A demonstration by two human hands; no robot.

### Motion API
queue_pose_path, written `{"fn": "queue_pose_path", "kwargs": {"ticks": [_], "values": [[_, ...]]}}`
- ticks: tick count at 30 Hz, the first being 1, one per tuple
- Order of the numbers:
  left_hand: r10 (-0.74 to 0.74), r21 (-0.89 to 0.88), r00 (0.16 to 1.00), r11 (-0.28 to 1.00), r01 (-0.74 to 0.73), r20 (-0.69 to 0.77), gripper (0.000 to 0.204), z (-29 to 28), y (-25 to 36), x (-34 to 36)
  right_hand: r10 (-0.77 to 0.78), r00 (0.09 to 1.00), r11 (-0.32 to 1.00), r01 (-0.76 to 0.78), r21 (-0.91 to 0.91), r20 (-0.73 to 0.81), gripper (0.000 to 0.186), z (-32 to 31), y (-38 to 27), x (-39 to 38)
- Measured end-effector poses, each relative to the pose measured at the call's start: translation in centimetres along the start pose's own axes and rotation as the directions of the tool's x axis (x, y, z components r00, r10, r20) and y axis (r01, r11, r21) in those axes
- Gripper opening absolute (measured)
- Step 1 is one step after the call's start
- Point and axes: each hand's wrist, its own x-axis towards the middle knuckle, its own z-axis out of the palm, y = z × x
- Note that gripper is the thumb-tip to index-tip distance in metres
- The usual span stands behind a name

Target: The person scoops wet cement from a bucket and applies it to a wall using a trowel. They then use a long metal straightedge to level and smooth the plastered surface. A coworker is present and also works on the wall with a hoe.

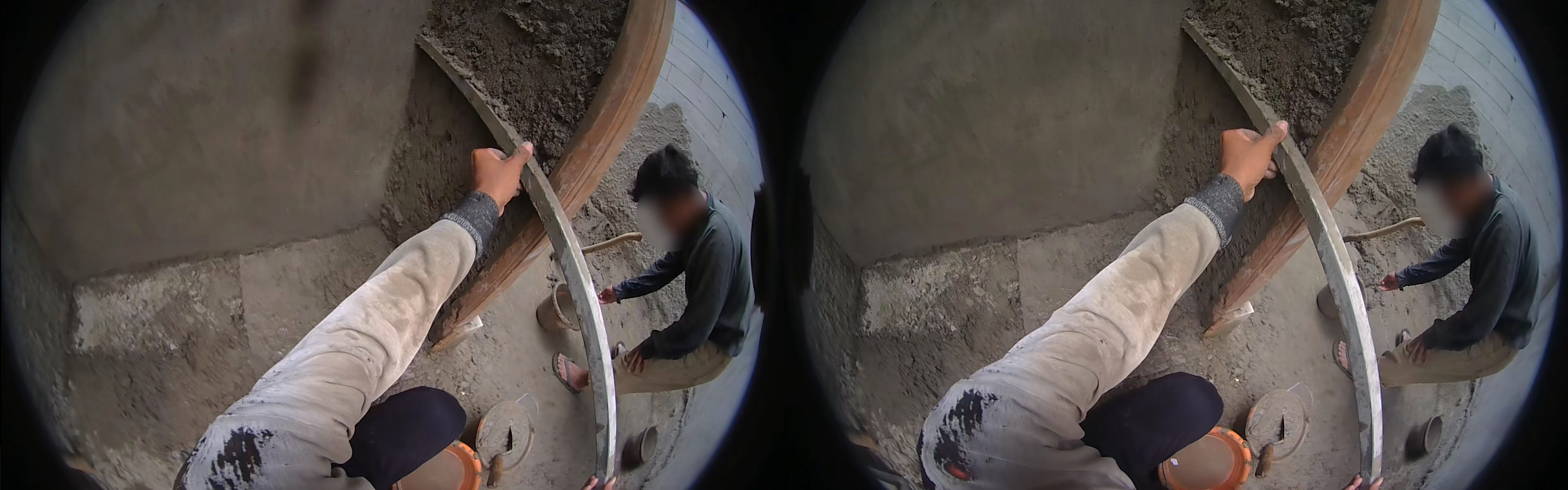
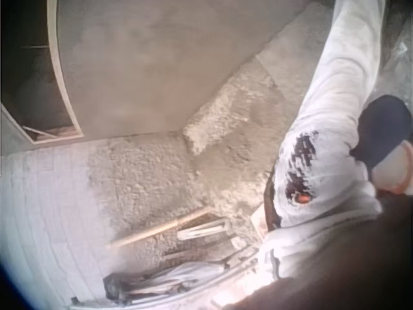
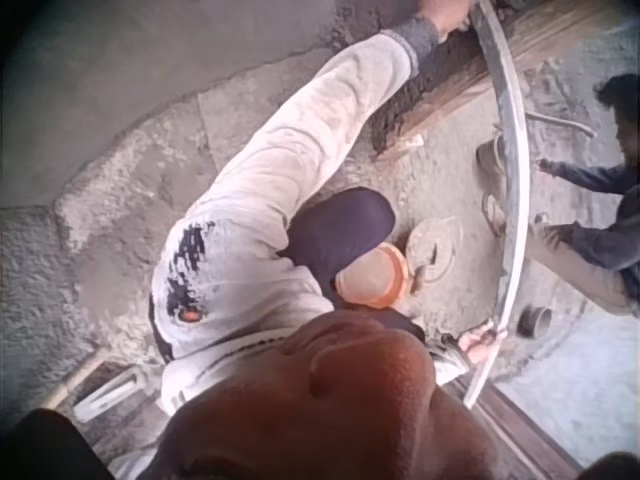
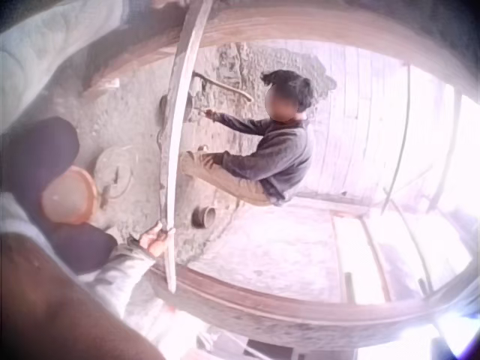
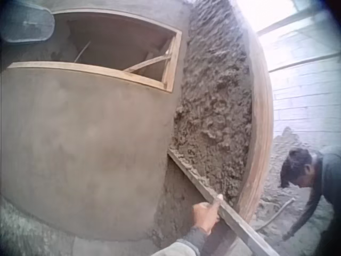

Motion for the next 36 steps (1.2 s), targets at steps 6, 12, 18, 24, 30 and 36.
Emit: {"fn": "queue_pose_path", "kwargs": {"ticks": [6,12,18,24,30,36], "values": [[-0.138,-0.045,0.99,0.989,0.138,0.015,0.039,-2.6,-5.3,-3.1,-0.028,0.984,0.998,0.018,-0.058,-0.177,0.036,-1.2,2.0,0.1],[-0.247,-0.059,0.968,0.967,0.249,0.036,0.039,-4.5,-10.2,-5.9,0.019,0.977,0.994,-0.042,-0.103,-0.212,0.035,-4.0,3.4,0.8],[-0.374,-0.014,0.927,0.927,0.375,0.033,0.039,-7.5,-16.0,-7.8,0.043,0.967,0.992,-0.071,-0.104,-0.25,0.031,-4.1,5.2,0.5],[-0.448,-0.008,0.894,0.894,0.448,0.01,0.041,-7.9,-18.3,-9.7,0.097,0.936,0.986,-0.136,-0.094,-0.338,0.028,-7.8,7.2,2.2],[-0.591,0.023,0.805,0.805,0.593,-0.051,0.044,-9.7,-25.6,-12.8,0.543,0.784,0.823,-0.568,0.005,-0.302,0.028,-16.3,8.6,8.3],[-0.499,-0.106,0.864,0.858,0.503,0.06,0.036,-8.5,-21.5,-12.6,0.278,0.884,0.951,-0.308,-0.02,-0.375,0.033,-11.9,8.6,5.4]]}}
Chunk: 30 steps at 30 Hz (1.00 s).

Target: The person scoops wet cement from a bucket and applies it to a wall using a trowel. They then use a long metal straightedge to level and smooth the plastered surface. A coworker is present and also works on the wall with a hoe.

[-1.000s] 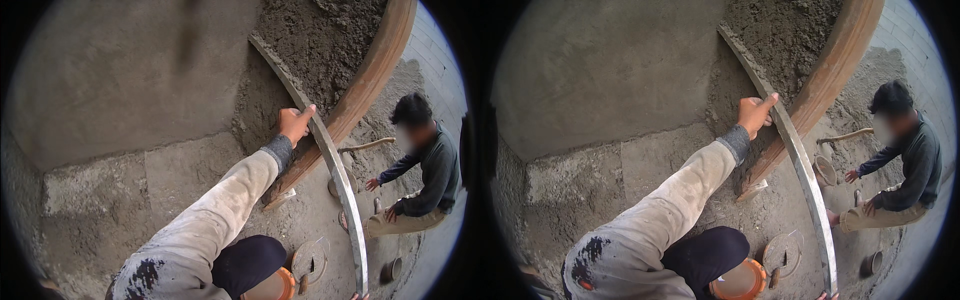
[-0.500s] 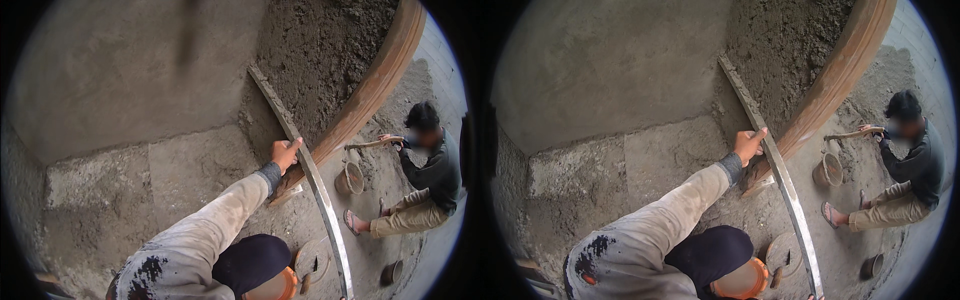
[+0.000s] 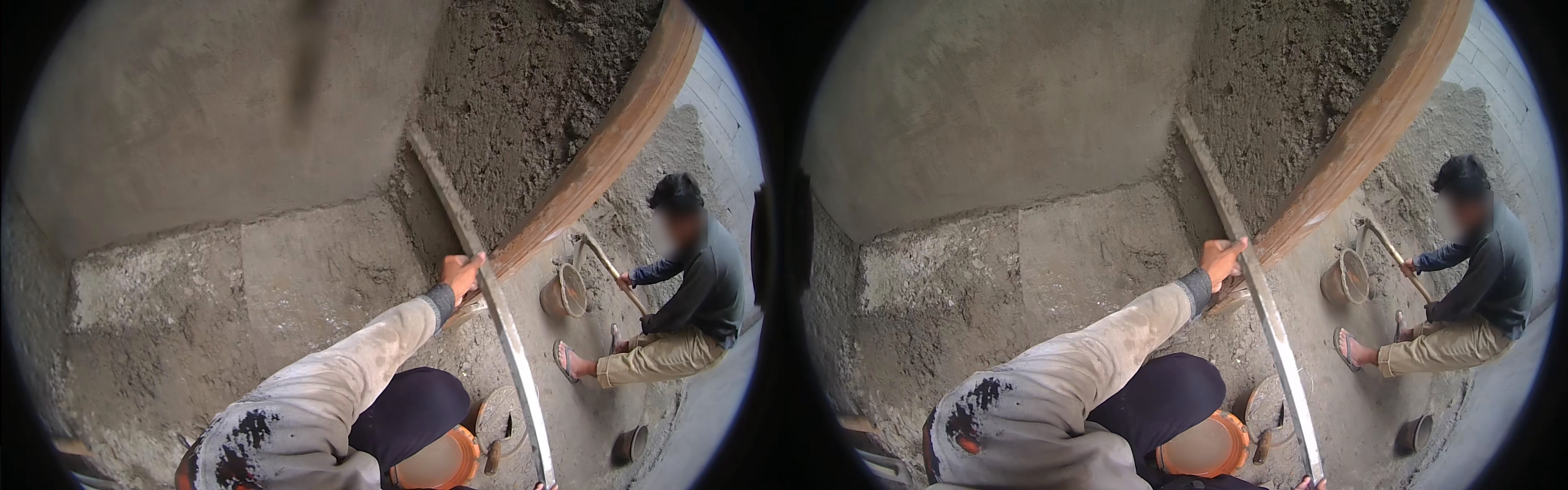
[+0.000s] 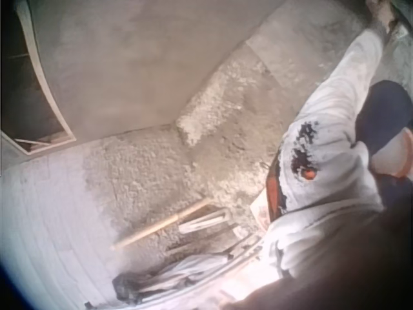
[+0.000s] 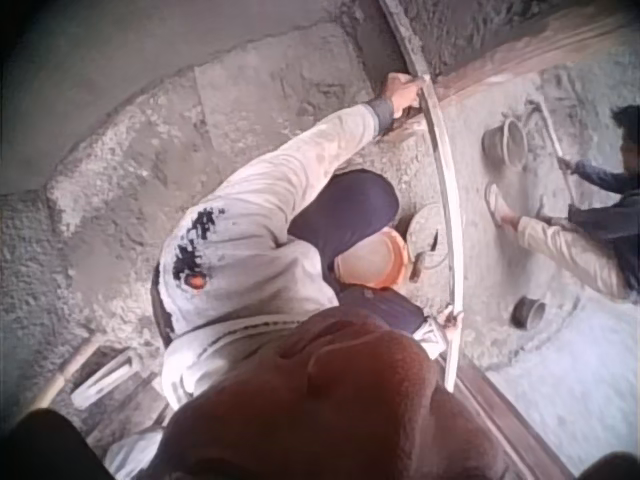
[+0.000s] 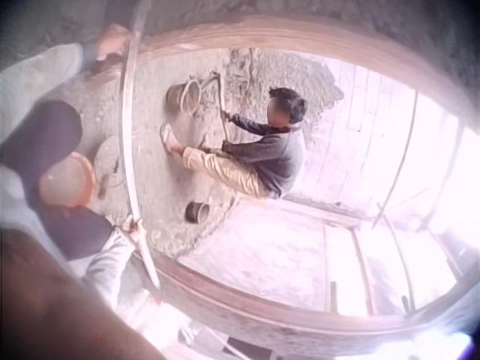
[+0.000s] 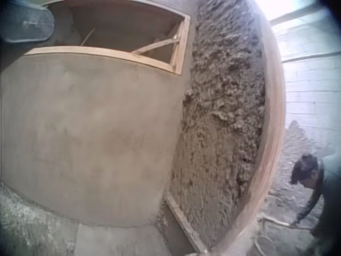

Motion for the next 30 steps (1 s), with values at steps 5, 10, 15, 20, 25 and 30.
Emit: {"fn": "queue_pose_path", "kwargs": {"ticks": [5,10,15,20,25,30], "values": [[0.3,0.033,0.947,0.952,-0.306,0.114,0.033,5.5,9.5,-1.3,-0.193,0.981,0.979,0.193,0.067,-0.009,0.029,3.6,-1.6,-7.1],[0.021,-0.026,0.999,0.999,-0.02,0.035,0.035,2.6,2.7,0.6,0.261,0.955,0.961,-0.242,-0.134,0.142,0.04,-8.8,-3.3,8.5],[-0.217,0.063,0.956,0.97,0.234,-0.196,0.036,-7.7,-9.4,2.7,0.169,0.967,0.935,-0.218,-0.28,-0.188,0.041,0.2,2.4,2.9],[-0.031,-0.028,0.999,0.999,0.032,0.012,0.033,-1.4,-3.1,1.2,0.277,0.96,0.928,-0.259,-0.268,0.03,0.04,-5.3,-1.9,4.6],[0.187,-0.07,0.979,0.981,-0.181,0.084,0.033,1.7,6.4,0.7,-0.041,0.993,0.999,0.037,-0.034,-0.11,0.035,4.2,-0.9,-6.4],[-0.01,-0.002,1.0,1.0,0.01,-0.001,0.034,-2.1,0.4,1.9,0.182,0.983,0.922,-0.183,-0.341,-0.036,0.045,-2.9,0.1,2.8]]}}
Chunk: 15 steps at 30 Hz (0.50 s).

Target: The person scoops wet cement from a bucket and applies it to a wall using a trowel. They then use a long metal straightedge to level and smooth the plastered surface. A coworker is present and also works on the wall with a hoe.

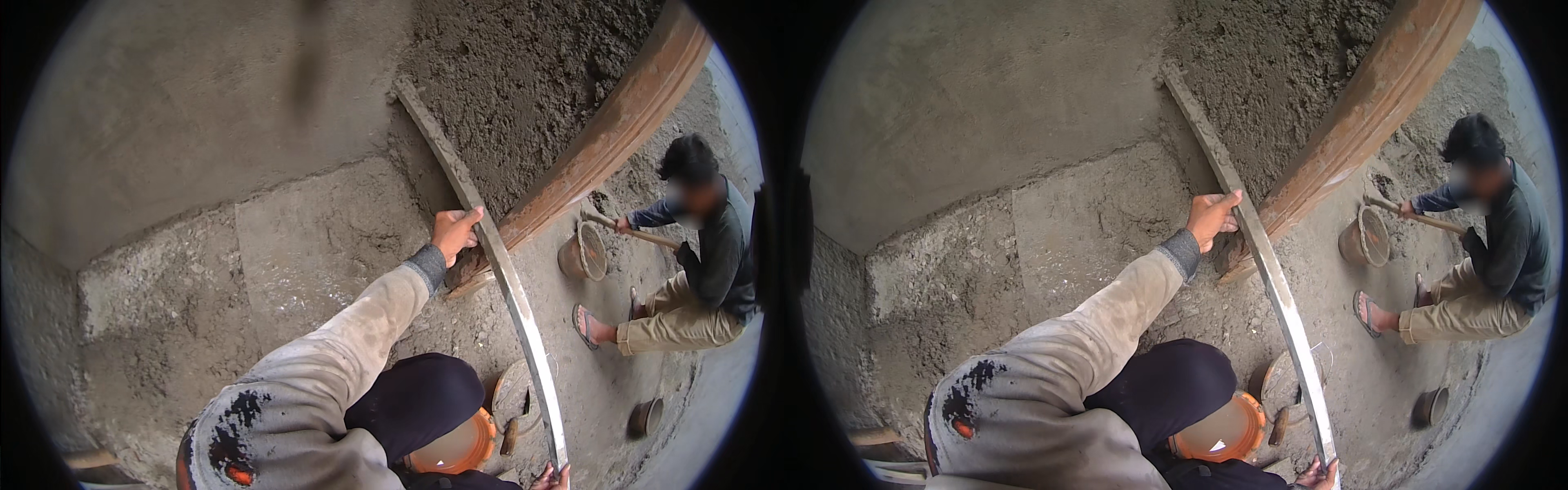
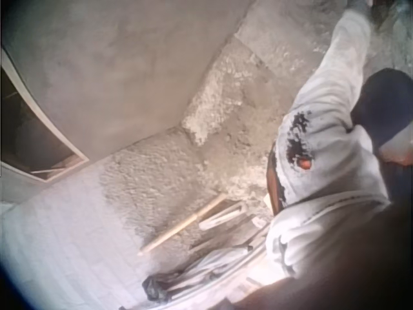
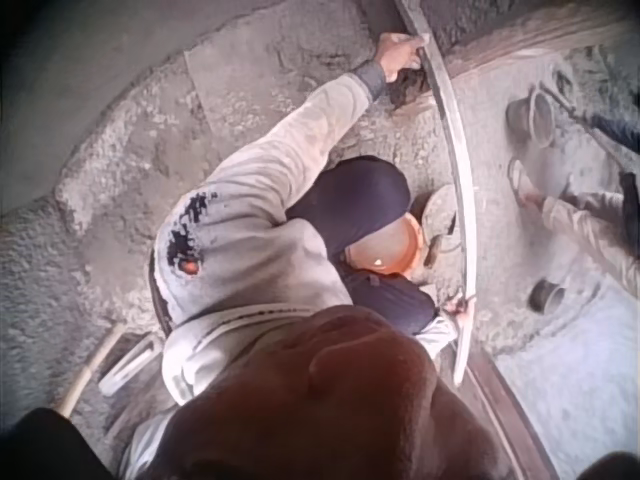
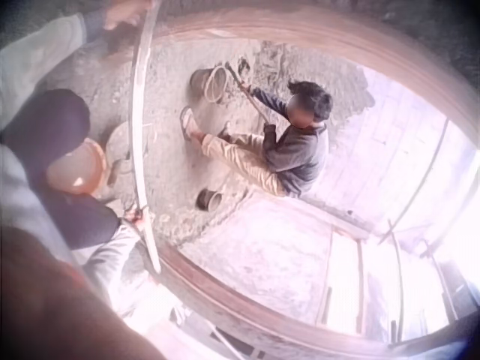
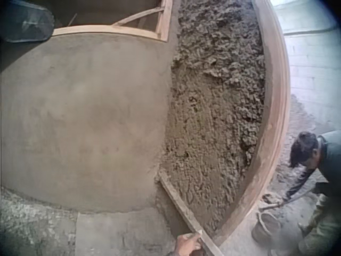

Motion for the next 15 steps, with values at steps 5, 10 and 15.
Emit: {"fn": "queue_pose_path", "kwargs": {"ticks": [5,10,15], "values": [[-0.159,0.007,0.982,0.987,0.16,-0.105,0.038,-4.0,-7.3,1.6,-0.002,0.994,0.962,0.031,-0.271,0.107,0.04,0.0,1.6,3.2],[-0.183,0.001,0.977,0.983,0.185,-0.106,0.038,-4.3,-8.8,1.6,-0.151,0.97,0.958,0.095,0.27,0.191,0.039,-2.6,5.2,7.6],[0.078,-0.101,0.993,0.992,-0.069,0.088,0.03,1.2,-1.1,-1.5,-0.162,0.979,0.968,0.133,0.213,0.123,0.037,-1.2,2.2,1.4]]}}
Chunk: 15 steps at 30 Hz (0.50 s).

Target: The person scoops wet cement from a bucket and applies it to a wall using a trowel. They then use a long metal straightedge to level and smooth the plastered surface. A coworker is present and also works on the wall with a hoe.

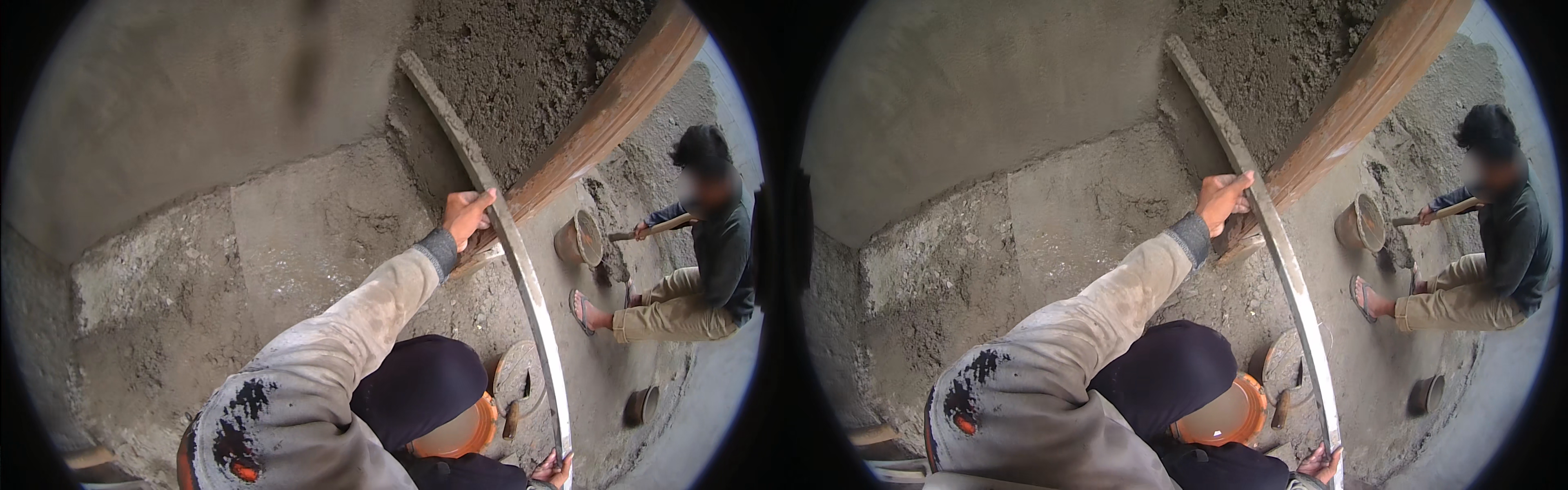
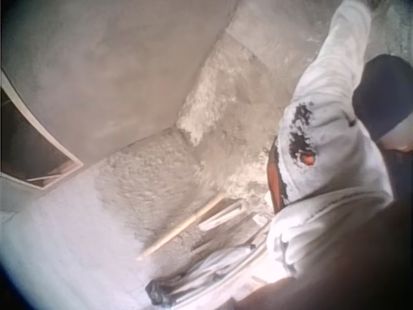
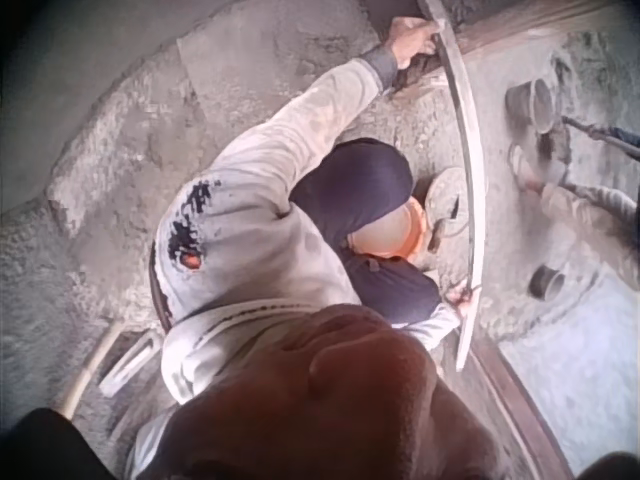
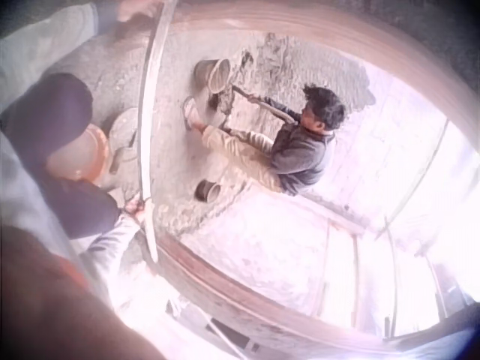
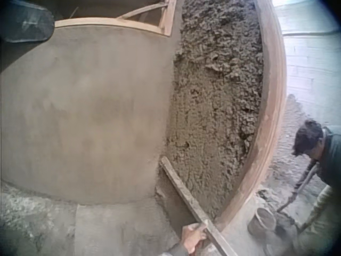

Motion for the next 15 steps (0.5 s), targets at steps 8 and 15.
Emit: {"fn": "queue_pose_path", "kwargs": {"ticks": [8,15], "values": [[-0.289,0.026,0.905,0.95,0.312,-0.311,0.033,-8.0,-11.3,0.9,0.008,1.0,1.0,-0.008,0.018,-0.027,0.031,-1.6,4.8,3.7],[-0.289,0.057,0.877,0.94,0.335,-0.384,0.034,-10.4,-13.4,2.0,0.164,0.984,0.976,-0.171,-0.132,-0.064,0.034,0.9,5.5,2.8]]}}
